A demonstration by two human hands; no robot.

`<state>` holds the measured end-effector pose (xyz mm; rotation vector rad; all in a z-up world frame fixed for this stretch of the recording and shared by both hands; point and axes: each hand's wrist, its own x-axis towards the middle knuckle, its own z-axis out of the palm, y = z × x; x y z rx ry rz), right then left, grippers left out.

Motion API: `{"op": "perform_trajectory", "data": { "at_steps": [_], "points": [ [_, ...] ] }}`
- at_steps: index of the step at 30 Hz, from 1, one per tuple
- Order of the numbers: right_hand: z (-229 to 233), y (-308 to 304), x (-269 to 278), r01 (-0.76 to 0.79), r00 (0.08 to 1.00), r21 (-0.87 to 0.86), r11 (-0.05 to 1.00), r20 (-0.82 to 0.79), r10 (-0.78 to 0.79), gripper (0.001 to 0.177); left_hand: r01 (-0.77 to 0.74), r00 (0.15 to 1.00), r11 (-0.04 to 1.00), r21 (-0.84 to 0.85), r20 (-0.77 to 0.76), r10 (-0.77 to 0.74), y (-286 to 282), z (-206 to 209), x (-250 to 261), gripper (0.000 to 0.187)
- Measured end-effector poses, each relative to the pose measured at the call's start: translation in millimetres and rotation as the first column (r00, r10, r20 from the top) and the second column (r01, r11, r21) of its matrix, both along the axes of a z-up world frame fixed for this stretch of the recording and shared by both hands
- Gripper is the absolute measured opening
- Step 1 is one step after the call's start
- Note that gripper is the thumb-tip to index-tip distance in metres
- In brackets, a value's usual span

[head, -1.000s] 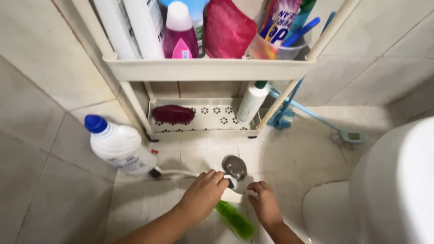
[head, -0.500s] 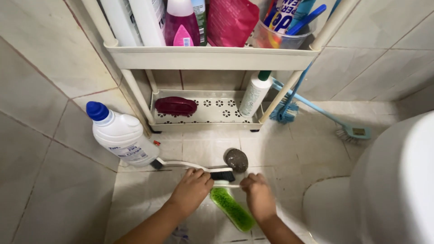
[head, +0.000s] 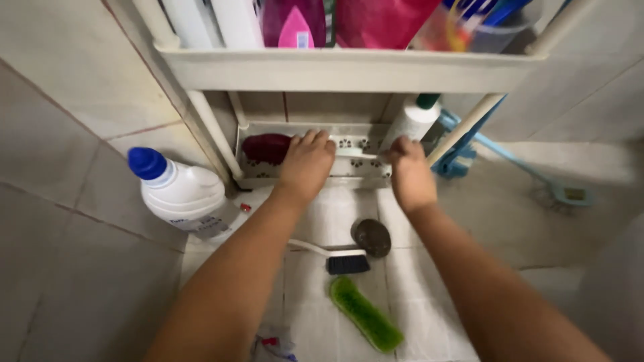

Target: Organizing various cleaning supplies and toiletries on a multi-tiered bathroom storage rack.

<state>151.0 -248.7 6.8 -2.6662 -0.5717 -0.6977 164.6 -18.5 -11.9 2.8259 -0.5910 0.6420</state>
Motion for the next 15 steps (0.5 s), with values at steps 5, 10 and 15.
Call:
{"op": "perform_trajectory", "data": {
  "at_steps": [5,10,15],
  "points": [
    [-27,-12,18,0.02,0.992,-0.226,0.974,-0.115,-0.047,0.037,0.028,0.985,0.994,0.108,-0.172,-0.009,-17,-16,18,0.025],
    [-63,-18,15,0.034,0.963,-0.21,0.977,-0.253,-0.088,0.038,0.011,0.976,0.996,0.085,-0.217,0.008,-24,-45,24,0.02],
    [-84,-30,11,0.091,0.927,-0.229,0.969,-0.337,-0.167,0.041,-0.052,0.951,0.998,0.041,-0.304,0.062,-33,-61,34,0.02]
  ]
}}
